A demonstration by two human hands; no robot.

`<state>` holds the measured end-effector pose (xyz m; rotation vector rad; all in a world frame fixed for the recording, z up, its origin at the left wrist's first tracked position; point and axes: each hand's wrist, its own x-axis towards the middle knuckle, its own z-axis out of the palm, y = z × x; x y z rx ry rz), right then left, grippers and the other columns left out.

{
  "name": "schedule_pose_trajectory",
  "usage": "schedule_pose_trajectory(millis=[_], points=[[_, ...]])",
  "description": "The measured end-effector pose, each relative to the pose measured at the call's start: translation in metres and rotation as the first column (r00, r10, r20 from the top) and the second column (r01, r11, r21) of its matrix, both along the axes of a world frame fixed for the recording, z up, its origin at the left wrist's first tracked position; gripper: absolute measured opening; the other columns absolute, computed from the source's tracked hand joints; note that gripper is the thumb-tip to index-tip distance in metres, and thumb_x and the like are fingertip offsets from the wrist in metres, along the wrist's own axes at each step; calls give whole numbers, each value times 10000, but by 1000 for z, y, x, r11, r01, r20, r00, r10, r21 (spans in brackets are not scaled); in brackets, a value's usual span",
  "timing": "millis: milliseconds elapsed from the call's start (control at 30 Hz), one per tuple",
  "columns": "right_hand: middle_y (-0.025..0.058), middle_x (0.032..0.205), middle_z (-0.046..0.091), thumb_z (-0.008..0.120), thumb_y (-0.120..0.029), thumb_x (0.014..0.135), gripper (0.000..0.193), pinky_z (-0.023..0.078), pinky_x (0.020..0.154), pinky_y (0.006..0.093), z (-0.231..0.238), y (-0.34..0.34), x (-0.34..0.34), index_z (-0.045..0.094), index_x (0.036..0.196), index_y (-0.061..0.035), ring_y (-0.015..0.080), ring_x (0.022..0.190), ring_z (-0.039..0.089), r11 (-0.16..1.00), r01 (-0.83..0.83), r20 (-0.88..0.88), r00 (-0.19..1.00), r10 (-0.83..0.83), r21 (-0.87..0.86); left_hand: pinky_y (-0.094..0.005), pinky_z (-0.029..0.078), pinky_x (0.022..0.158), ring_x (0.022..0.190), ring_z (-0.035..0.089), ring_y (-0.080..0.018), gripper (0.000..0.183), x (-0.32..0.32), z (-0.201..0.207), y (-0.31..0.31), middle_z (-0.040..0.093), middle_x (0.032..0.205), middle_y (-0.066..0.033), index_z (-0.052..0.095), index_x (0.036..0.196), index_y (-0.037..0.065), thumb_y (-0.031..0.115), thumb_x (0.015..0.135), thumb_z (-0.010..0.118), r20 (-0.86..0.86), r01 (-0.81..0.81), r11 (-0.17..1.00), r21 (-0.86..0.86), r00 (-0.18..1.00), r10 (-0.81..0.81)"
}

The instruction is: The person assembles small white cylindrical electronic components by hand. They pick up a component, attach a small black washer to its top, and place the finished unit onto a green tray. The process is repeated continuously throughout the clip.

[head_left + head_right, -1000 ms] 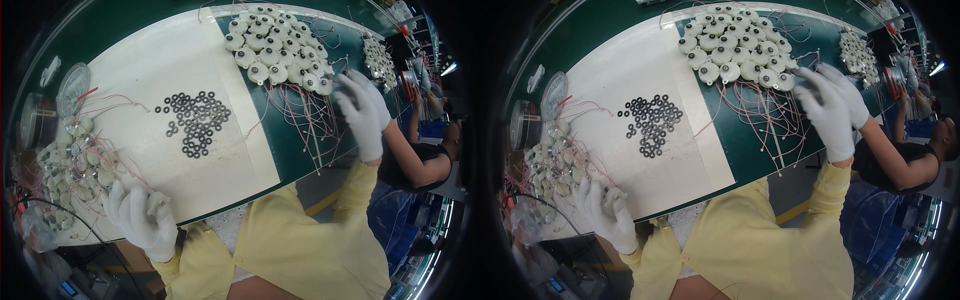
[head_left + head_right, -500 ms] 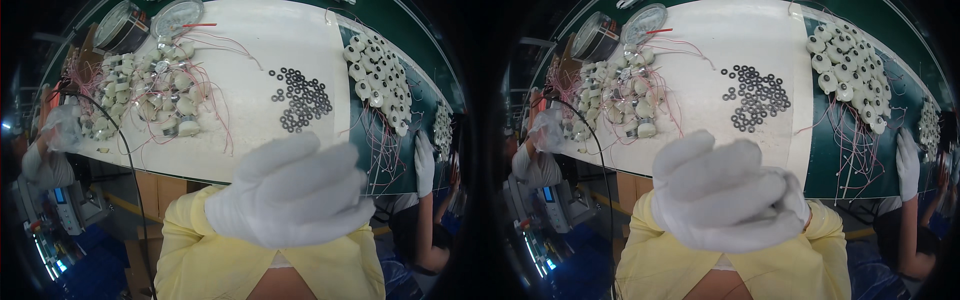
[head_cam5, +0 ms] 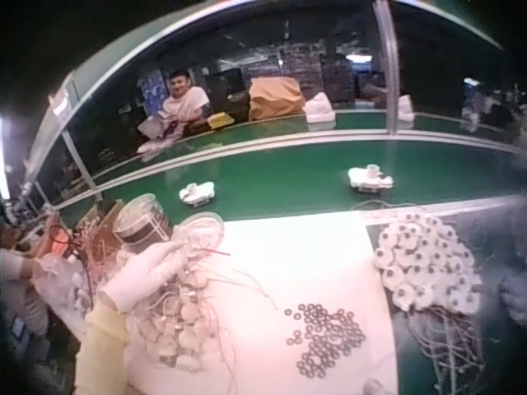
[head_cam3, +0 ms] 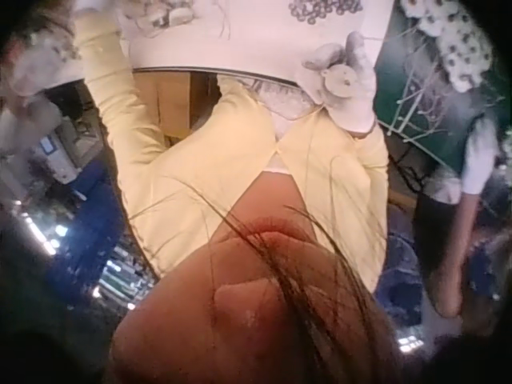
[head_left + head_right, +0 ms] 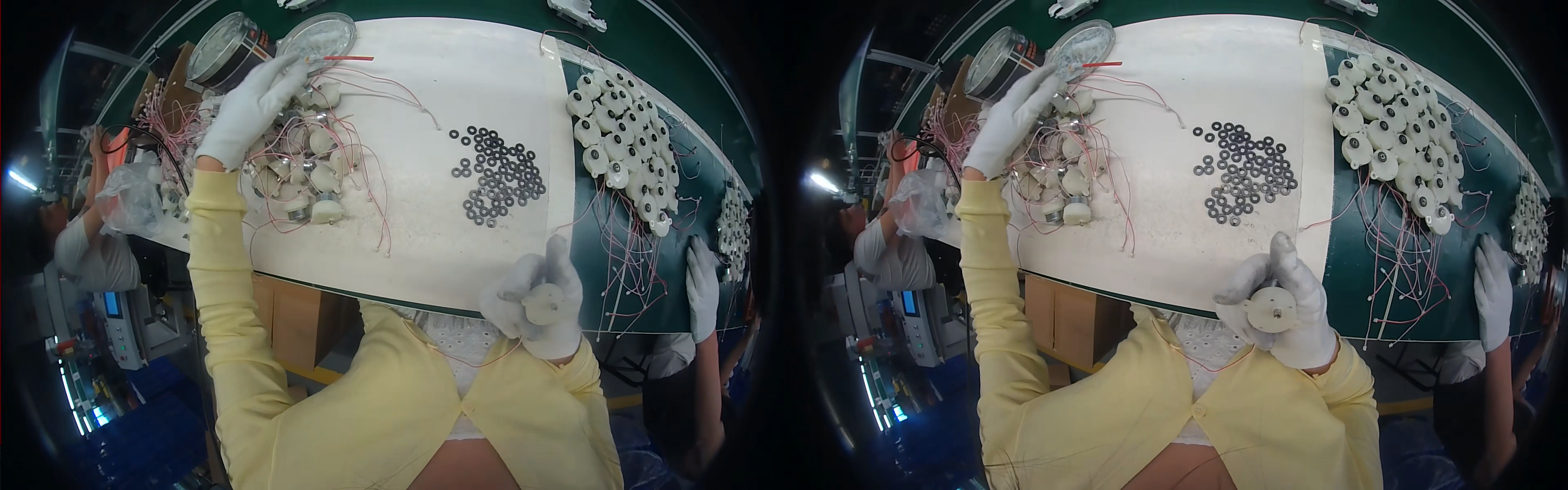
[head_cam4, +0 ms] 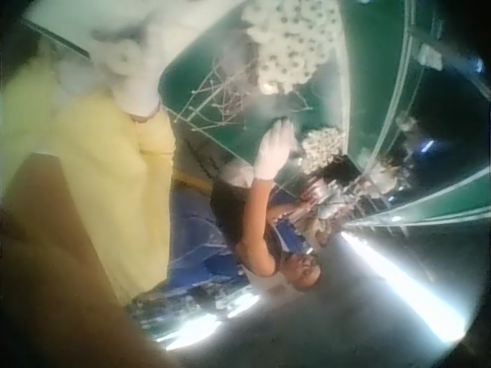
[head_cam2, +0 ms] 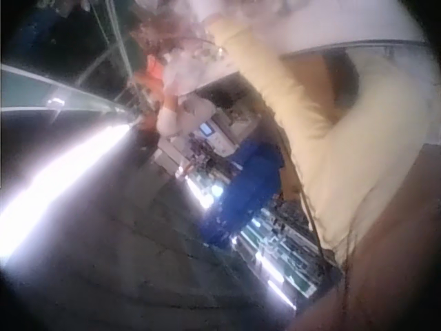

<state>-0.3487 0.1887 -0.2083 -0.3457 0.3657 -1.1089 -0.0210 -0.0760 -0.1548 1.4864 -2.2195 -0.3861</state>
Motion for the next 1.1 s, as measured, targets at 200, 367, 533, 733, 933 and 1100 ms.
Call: schedule_pose_trajectory(millis=[200,367,533,733,933,1100], points=[[87,582,552,326,-622,1093,773,318,451,274,-2,6,-8,714,877,11,143,429,433,996,-76,-169,982,83,46,-322,489,986,1119,639,-246,402,-17,5,7,659,1221,-130,667,1267,-4,324,1050,585,54,124,989,86,990,-129],[94,544,531,279,-570,1113,764,301,455,292,4,6,-8,733,895,4,163,453,427,989,-125,-174,975,137,74,-342,500,945,1056,657,-278,369,-25,13,19,680,1137,-123,701,1177,3,330,1032,608,31,241,967,82,969,-244],[90,527,516,248,-564,1119,765,294,468,294,6,9,-9,738,932,-7,169,475,427,990,-123,-235,963,135,65,-388,505,942,1079,661,-311,372,-31,15,21,710,1105,-113,755,1102,60,389,1006,609,138,227,974,0,964,-225],[83,736,650,517,-692,995,744,429,541,251,-4,13,-12,700,1037,28,126,578,579,995,-92,-215,972,96,30,-417,512,945,1110,652,-322,295,-51,13,19,716,1185,-72,776,1113,147,350,972,616,614,191,972,-135,786,-69],[81,955,693,844,-311,881,545,517,717,244,20,22,-22,622,1229,45,114,803,644,999,33,-311,950,-36,-17,-461,492,876,1031,657,-293,294,-76,0,38,716,1035,-62,787,1003,174,429,906,677,597,235,939,-249,801,-43],[79,1075,699,732,49,888,477,548,808,271,31,23,-23,585,1342,46,128,884,663,957,269,-591,756,-282,-112,-440,467,796,949,667,-259,195,-88,-11,76,710,937,-28,758,996,186,349,898,715,660,253,888,-384,747,72]])
